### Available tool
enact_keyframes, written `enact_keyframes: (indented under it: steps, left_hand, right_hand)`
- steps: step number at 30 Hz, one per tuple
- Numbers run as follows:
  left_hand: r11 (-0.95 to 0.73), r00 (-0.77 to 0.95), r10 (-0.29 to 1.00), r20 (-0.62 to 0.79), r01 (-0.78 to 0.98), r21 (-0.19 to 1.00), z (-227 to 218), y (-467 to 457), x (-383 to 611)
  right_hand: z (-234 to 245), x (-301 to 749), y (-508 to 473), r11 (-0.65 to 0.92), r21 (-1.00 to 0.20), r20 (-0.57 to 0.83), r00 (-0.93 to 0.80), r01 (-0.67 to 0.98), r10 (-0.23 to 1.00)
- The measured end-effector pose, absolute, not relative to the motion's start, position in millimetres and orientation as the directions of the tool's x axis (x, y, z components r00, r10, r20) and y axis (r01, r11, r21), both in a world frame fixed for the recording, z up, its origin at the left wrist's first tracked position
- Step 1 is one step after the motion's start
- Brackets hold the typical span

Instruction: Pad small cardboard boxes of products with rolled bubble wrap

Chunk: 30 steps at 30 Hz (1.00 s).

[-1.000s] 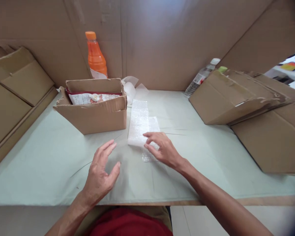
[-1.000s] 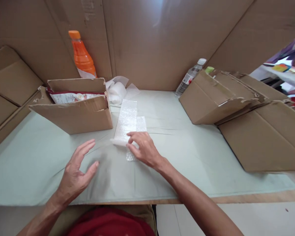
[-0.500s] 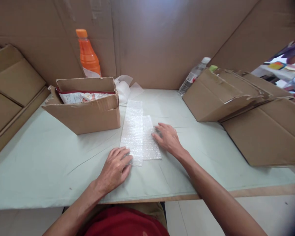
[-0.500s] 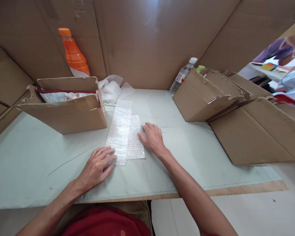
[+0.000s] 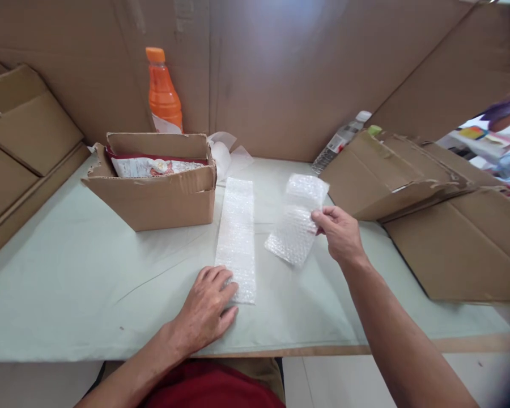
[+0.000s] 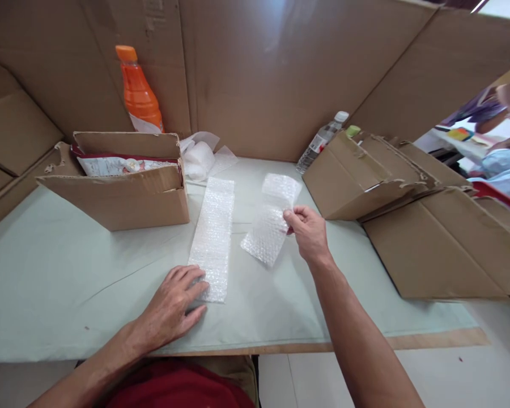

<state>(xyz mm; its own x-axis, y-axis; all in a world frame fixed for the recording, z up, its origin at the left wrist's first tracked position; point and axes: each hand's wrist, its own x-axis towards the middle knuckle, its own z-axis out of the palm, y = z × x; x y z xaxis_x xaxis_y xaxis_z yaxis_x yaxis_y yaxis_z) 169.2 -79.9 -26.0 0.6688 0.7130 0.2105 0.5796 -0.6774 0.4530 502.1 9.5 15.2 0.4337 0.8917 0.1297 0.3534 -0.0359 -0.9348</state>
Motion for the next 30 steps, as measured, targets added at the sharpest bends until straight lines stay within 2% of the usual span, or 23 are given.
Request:
enact_keyframes:
  steps: [3, 6, 13, 18, 22, 27, 30]
  left_hand:
    - [-0.67, 0.694, 0.703, 0.157, 0.571, 0.474, -19.4, -92.0, 173.1]
    - [-0.662, 0.702, 0.7, 0.134, 0.567, 0.49, -18.2, -104.8, 172.6]
    - [-0.66, 0.694, 0.702, 0.16, 0.55, 0.512, -29.7, -116.1, 164.6]
    - [-0.669, 0.701, 0.692, 0.173, 0.532, 0.518, -32.1, -115.3, 162.3]
    - [-0.679, 0.702, 0.686, 0.192, 0.522, 0.517, -32.5, -114.6, 162.1]
    - [-0.677, 0.694, 0.692, 0.198, 0.529, 0.511, -31.8, -114.3, 162.4]
    - [-0.674, 0.692, 0.695, 0.195, 0.531, 0.514, -31.0, -114.6, 162.7]
  right_hand:
    - [32.7, 480.0, 21.4, 0.053, -0.991, 0.097, 0.376, 0.126, 0.922]
    - [34.1, 451.7, 47.0, 0.025, -0.997, 0.044, 0.295, 0.07, 0.954]
    - [-11.9, 409.2, 98.2, -0.126, -0.946, -0.051, 0.247, 0.297, 0.968]
    - [-30.4, 414.6, 102.6, -0.135, -0.813, 0.034, 0.278, 0.566, 0.96]
    - [-29.5, 422.1, 104.8, -0.116, -0.707, 0.088, 0.249, 0.698, 0.964]
    - [-14.4, 413.8, 94.2, -0.017, -0.631, 0.153, 0.146, 0.775, 0.977]
    - [-6.7, 404.6, 68.7, 0.204, -0.59, 0.163, -0.132, 0.781, 0.978]
